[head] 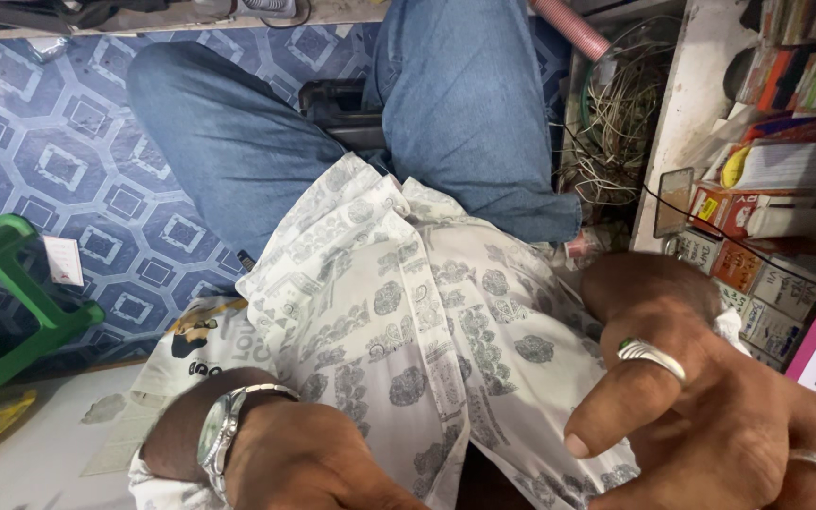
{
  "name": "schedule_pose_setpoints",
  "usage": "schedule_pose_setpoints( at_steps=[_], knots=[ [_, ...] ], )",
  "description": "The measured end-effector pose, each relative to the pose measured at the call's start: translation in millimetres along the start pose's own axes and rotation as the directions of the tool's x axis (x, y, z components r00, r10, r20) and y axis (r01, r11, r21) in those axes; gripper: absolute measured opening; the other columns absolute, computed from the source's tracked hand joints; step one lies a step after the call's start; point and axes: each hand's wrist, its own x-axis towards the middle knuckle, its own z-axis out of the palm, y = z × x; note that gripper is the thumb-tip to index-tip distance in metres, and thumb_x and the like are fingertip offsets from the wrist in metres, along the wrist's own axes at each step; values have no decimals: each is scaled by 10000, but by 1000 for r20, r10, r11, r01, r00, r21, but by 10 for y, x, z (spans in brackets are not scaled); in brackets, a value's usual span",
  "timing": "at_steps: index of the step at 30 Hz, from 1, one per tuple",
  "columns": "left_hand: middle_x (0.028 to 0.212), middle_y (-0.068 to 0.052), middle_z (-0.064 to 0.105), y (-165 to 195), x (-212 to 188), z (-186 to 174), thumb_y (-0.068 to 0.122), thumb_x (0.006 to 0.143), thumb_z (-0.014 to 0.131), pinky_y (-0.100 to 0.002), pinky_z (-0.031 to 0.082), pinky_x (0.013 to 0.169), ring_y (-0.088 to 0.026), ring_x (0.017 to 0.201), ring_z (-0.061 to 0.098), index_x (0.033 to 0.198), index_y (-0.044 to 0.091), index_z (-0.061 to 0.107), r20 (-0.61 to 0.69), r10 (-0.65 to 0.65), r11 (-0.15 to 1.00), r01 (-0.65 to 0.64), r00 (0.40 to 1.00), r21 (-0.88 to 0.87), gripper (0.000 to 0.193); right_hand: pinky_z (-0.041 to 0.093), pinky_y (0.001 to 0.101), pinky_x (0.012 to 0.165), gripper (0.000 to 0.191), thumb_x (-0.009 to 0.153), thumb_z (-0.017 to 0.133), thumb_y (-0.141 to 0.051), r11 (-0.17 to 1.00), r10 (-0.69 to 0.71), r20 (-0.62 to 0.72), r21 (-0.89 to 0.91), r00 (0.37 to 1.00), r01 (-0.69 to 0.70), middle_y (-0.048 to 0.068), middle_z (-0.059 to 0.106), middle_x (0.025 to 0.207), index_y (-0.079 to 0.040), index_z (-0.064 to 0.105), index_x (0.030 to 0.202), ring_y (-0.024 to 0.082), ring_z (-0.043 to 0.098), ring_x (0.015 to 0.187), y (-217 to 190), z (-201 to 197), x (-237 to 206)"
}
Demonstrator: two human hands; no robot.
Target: The person removes the back cover and battery from a keypad mobile phone, inserts a SIM card into the phone, reattaches the battery and back cover, and plugs a charging cable into the phone.
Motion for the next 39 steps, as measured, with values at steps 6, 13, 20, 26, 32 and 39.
schedule_pose_setpoints(
  at_steps=[6,13,20,26,32,39],
  knots=[
    [1126,-134,721,7,4,15,107,1107,567,-253,528,943,-172,1021,699,1302,-93,602,16,6,1000,-6,1000,8,281,630,401,700,181,1052,422,-47,996,-73,17,59,997,72,-2,713,956,-130,582,1064,147,781,837,48,-10,-8],
    [1098,-140,723,10,-16,34,113,1072,597,-271,537,902,-190,986,706,1279,-87,612,19,-4,994,2,1000,108,288,670,359,692,182,1046,428,-3,995,-97,29,12,995,96,-3,706,922,-130,557,1032,93,775,845,85,-6,23],
    [1070,-146,725,-17,-11,49,119,1036,628,-288,547,861,-209,952,713,1257,-80,623,-9,-20,999,20,1000,27,297,668,368,667,177,1040,452,7,997,-72,20,2,997,72,-1,697,907,-124,569,1028,109,778,842,13,5,-86],
    [1045,-152,726,-19,7,46,124,1006,655,-304,555,826,-226,922,719,1237,-75,632,-5,-21,999,21,1000,-45,305,654,413,668,130,1033,508,-46,997,-81,-26,-15,996,81,-34,675,941,-122,612,1018,91,780,833,-49,45,-58],
    [1021,-157,728,-2,26,68,128,976,681,-319,562,790,-242,892,725,1218,-70,641,-6,-26,996,25,1000,-90,315,651,392,659,182,1069,415,-11,993,-91,34,75,995,88,74,692,979,-100,572,1052,171,776,858,9,-24,-180],
    [993,-163,730,-3,124,419,134,941,712,-337,572,749,-261,858,732,1195,-64,651,36,-114,927,119,993,-356,328,647,414,629,43,1018,590,-128,986,-69,-71,-157,995,57,15,660,852,-118,585,977,115,759,760,-67,47,-123]
  ],
)
